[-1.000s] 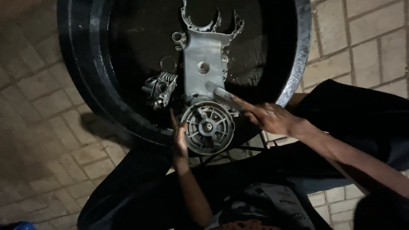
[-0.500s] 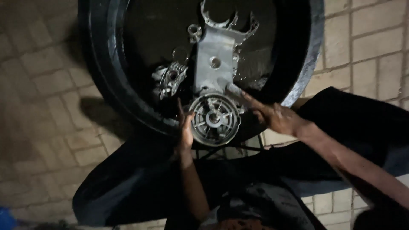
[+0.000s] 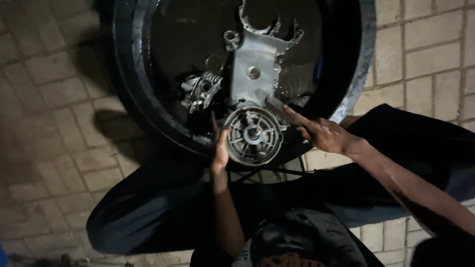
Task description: The person scrubs a circular metal engine part with a brush while holding it in a large tub of water. They repeatedly dip the brush into the water and scrub the surface of the part.
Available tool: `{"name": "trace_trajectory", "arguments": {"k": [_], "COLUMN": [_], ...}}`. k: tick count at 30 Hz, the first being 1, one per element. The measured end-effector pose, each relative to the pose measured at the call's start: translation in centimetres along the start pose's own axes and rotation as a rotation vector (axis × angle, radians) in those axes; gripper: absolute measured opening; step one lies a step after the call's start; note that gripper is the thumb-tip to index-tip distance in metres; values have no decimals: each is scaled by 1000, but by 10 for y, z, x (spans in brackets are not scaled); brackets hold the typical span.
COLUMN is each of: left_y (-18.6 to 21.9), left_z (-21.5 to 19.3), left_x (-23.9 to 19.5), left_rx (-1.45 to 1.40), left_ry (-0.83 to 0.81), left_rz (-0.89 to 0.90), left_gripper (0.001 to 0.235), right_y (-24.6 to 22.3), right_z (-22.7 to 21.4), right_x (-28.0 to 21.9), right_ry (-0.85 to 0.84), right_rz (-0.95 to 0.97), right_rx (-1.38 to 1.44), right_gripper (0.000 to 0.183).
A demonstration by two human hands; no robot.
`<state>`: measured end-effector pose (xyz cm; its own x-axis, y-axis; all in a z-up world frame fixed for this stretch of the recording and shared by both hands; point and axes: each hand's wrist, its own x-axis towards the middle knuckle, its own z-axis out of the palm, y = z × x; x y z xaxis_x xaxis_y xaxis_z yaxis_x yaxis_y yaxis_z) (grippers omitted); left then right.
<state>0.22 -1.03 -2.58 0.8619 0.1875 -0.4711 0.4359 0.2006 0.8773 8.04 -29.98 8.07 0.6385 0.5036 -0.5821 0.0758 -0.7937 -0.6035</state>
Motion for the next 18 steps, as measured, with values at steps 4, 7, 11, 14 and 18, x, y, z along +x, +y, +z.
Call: {"name": "trace_trajectory", "arguments": {"k": [4,7,11,14,18], "left_y": [-10,5,2,19,-11], "left_z": [-5,-3,-1,0,-6], "left_x": [-1,-4,-10,-12,-1], "left_rx": [38,55,113,144,73], "left_ry": [-23,-26,-18,-2,30], "left_rz": [21,21,-25,3,33], "left_gripper": [81,81,80,81,82], "right_y": [-19,-27,-32,-24,-29], "right_z": [-5,-11,-6,-15,-15], "right_x": [37,61,22,-19,7], "right_ry": [-4,-18,37,-29,-19], "right_rz": [-24,-75,-28,44,-39], "right_rx": [-78,-38,-17,-9,-51], "right_gripper": [64,62,64,69,75]}}
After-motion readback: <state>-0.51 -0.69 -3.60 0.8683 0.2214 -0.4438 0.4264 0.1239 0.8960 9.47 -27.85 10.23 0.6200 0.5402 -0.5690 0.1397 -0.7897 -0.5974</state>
